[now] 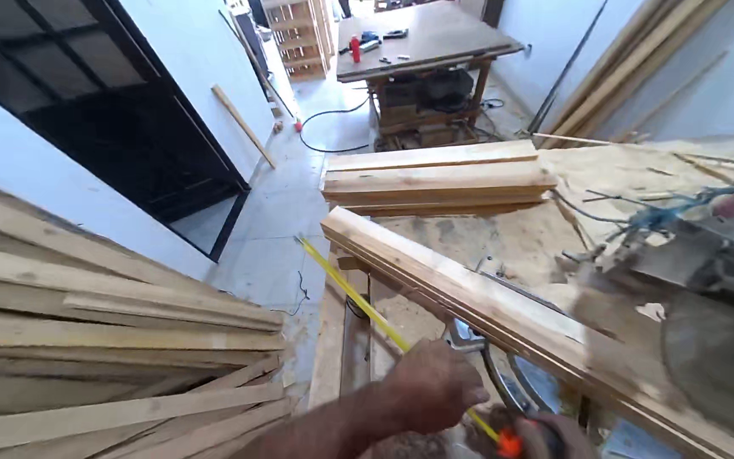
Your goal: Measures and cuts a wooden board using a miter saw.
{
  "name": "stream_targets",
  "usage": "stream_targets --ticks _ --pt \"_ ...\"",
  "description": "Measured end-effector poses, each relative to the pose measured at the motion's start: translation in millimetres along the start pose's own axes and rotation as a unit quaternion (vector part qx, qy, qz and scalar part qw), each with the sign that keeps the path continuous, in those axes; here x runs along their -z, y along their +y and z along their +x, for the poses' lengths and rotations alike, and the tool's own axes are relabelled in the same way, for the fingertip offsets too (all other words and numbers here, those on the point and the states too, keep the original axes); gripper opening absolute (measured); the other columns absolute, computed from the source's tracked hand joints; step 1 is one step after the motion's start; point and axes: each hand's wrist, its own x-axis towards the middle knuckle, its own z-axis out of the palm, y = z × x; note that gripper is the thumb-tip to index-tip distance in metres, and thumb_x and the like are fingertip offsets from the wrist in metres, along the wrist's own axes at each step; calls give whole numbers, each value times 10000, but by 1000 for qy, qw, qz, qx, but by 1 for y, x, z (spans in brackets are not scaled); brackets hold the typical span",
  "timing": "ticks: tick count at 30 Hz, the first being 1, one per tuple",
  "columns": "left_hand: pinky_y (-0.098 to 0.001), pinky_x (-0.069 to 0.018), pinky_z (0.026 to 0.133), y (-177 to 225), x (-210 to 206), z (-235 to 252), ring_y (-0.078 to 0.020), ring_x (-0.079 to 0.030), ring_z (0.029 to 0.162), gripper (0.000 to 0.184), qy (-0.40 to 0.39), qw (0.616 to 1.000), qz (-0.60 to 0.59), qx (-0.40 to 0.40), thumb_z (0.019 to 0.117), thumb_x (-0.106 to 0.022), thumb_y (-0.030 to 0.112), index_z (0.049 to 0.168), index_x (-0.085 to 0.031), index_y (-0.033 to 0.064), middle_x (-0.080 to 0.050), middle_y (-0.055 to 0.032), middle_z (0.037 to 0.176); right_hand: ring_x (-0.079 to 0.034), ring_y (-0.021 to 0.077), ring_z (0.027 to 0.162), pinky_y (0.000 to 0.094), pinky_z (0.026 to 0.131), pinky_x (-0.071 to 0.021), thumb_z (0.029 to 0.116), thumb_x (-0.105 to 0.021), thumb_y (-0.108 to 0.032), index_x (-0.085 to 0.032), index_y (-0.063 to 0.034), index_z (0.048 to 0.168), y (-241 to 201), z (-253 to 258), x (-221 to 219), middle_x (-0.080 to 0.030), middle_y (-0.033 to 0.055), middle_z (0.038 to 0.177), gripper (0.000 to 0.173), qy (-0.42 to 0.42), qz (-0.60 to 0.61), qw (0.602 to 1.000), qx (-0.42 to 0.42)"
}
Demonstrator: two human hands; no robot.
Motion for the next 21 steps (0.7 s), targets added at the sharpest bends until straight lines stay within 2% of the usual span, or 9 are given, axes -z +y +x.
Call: stream_targets --ticks 2,5,8,10,12,14,17,19,21 --pt "-441 -504 1071 -20 9 -2 -211 -657 1195 263 165 986 4 3 1028 -585 278 1150 -748 111 -731 -58 1196 -731 315 877 561 799 -594 1005 -610 -418 -705 -18 1099 -23 14 -55 -738 164 964 422 -33 35 998 -49" --pt "-483 -447 1140 -117 68 3 -283 -576 1318 404 340 920 19 195 1020 -619 292 1359 -640 72 -633 -140 1381 -727 354 923 603 800 -578 978 -582 -546 -712 -74 1162 -35 21 -107 -739 165 1022 522 -131 -36 984 -115" --pt "-611 -406 1136 -239 127 2 -408 -517 1366 625 376 829 -60 409 1044 -533 474 1474 -502 21 -535 -247 1468 -727 330 964 563 785 -594 953 -613 -516 -703 -113 1166 -39 22 -139 -724 140 1105 465 -169 -103 972 -125" --pt "-604 -494 991 -290 127 12 -389 -622 1189 691 362 794 -194 448 1032 -497 578 1423 -540 10 -604 -266 1350 -706 292 1040 506 845 -598 948 -611 -565 -701 -124 1179 -33 19 -143 -703 123 1154 506 -145 -87 978 -117" --pt "-445 -588 806 -298 117 23 -233 -684 946 675 320 772 -364 412 1029 -425 640 1424 -504 98 -649 -132 1231 -702 262 1046 452 855 -602 942 -595 -631 -726 -144 1139 -19 13 -136 -723 100 1095 542 -15 -86 995 -52" --pt "-393 -595 734 -294 113 26 -170 -683 845 588 316 749 -444 377 1052 -379 608 1398 -501 148 -668 -61 1134 -705 242 1044 446 872 -603 950 -615 -605 -744 -159 1120 -9 9 -105 -737 77 1077 495 139 -91 986 -29" --pt "-349 -573 690 -287 113 31 -129 -657 802 531 344 737 -439 381 1065 -359 576 1369 -507 167 -657 -29 1088 -652 323 1211 531 997 -551 951 -647 -497 -736 -137 1194 28 2 -36 -675 144 1326 443 293 -180 933 -105" --pt "-316 -552 734 -287 112 34 -104 -639 848 515 353 730 -441 385 1070 -374 563 1373 -496 166 -634 -23 1118 -521 422 1365 613 1090 -451 904 -680 -540 -663 -100 1326 73 0 9 -556 211 1469 610 306 -259 903 -153" --pt "-321 -560 778 -291 112 39 -103 -646 892 471 368 722 -455 370 1083 -384 506 1379 -486 155 -628 -20 1149 -389 465 1463 657 1178 -317 879 -654 -665 -592 -97 1422 122 0 43 -485 222 1541 788 278 -327 892 -143"
